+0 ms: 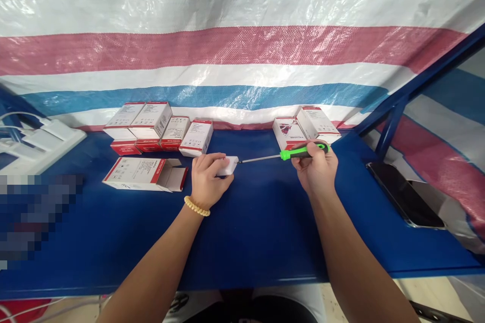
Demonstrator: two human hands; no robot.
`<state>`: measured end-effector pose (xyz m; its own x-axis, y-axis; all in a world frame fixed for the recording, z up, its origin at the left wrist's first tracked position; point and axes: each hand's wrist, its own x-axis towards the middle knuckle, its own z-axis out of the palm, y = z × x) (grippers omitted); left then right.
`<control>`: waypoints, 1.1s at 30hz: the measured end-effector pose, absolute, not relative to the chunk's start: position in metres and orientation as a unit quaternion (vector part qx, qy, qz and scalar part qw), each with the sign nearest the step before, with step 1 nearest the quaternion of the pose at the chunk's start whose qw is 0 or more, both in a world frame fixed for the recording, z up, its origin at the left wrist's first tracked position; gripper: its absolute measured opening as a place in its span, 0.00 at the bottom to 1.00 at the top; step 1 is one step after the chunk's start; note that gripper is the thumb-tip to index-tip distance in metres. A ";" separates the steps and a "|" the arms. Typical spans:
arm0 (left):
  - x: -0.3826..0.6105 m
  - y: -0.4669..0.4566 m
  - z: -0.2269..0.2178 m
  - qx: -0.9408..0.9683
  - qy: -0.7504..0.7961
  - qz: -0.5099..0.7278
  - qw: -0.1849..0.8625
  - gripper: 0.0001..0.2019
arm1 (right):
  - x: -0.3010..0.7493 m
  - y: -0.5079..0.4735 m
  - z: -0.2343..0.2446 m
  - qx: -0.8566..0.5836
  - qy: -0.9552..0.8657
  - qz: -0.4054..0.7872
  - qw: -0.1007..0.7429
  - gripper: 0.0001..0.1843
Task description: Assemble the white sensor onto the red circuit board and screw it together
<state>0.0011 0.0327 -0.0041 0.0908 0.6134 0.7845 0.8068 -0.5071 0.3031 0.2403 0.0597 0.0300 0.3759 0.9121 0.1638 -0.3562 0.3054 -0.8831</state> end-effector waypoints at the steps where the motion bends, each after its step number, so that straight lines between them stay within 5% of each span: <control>1: 0.001 0.033 -0.004 -0.732 -0.487 -0.466 0.101 0.10 | 0.240 0.059 0.030 -0.398 -0.349 0.436 0.728 0.18; 33: 0.003 0.031 -0.004 -0.745 -0.503 -0.418 0.128 0.09 | 0.238 0.057 0.032 -0.415 -0.365 0.424 0.717 0.18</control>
